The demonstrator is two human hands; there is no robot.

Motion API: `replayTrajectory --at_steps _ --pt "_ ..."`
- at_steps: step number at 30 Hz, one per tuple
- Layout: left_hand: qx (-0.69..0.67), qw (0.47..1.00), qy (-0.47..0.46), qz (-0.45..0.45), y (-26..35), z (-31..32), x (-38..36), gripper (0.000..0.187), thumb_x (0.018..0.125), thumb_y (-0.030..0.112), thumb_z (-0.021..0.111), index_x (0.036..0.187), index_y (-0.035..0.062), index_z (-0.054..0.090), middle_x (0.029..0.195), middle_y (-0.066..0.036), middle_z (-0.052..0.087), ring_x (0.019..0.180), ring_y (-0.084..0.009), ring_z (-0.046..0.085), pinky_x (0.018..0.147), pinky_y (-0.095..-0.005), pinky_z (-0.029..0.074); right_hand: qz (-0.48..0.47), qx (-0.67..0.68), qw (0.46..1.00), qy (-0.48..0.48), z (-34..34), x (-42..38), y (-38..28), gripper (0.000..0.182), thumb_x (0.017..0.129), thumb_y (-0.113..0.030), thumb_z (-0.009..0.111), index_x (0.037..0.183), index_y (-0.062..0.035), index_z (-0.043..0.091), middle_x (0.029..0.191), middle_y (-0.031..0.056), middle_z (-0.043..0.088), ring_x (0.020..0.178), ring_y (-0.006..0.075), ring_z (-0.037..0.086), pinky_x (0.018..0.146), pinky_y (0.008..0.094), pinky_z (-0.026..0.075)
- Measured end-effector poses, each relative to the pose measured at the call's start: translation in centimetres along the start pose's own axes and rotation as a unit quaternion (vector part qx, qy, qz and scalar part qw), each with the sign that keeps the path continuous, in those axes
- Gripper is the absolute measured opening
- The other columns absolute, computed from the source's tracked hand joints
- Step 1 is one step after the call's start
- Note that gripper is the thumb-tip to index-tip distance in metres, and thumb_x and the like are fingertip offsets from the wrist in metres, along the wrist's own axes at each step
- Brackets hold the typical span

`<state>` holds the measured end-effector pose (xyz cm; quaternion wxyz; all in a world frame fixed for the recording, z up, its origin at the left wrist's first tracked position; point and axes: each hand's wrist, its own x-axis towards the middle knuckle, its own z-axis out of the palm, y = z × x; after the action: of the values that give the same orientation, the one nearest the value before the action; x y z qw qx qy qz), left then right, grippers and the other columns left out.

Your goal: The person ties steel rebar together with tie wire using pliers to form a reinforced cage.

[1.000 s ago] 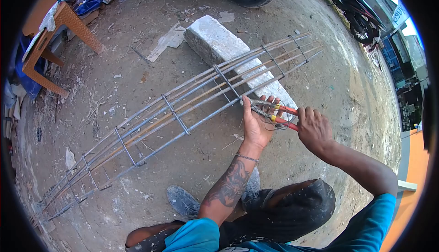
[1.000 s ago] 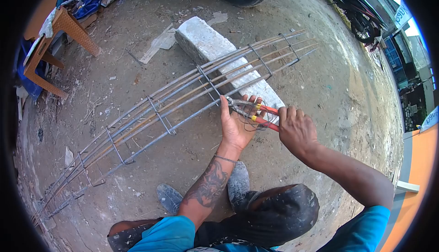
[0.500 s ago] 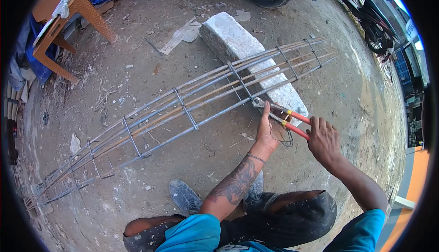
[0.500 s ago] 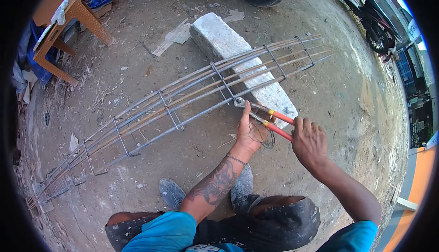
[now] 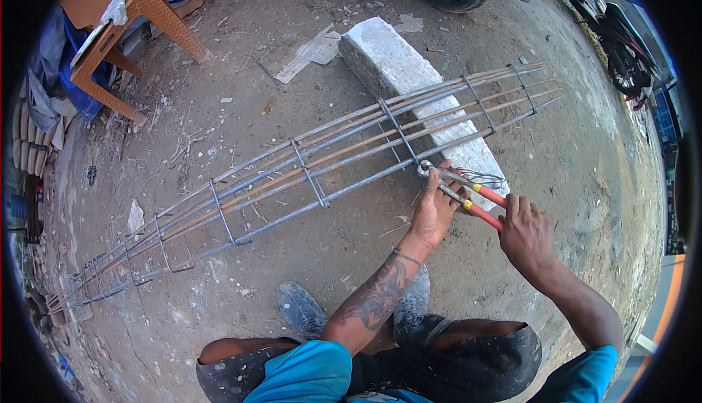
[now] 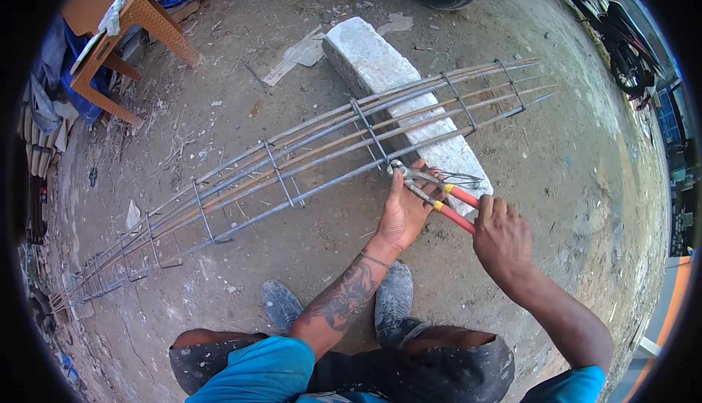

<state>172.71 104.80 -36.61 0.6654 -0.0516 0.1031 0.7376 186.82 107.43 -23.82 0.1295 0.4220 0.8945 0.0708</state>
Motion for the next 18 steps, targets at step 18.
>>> replayTrajectory --at_steps 18 --pt "0.774 0.546 0.138 0.289 -1.2 -1.9 -5.5 0.046 0.095 0.045 0.055 0.112 0.0020 0.053 0.109 -0.006 0.057 0.097 -0.0127 0.055 0.084 -0.0276 0.043 0.030 0.605 0.789 -0.105 12.0 -4.3 -3.3 0.034 0.087 -0.014 0.065 0.105 0.0008 0.041 0.083 0.0146 0.060 0.075 0.0227 0.063 0.066 0.0352 0.051"
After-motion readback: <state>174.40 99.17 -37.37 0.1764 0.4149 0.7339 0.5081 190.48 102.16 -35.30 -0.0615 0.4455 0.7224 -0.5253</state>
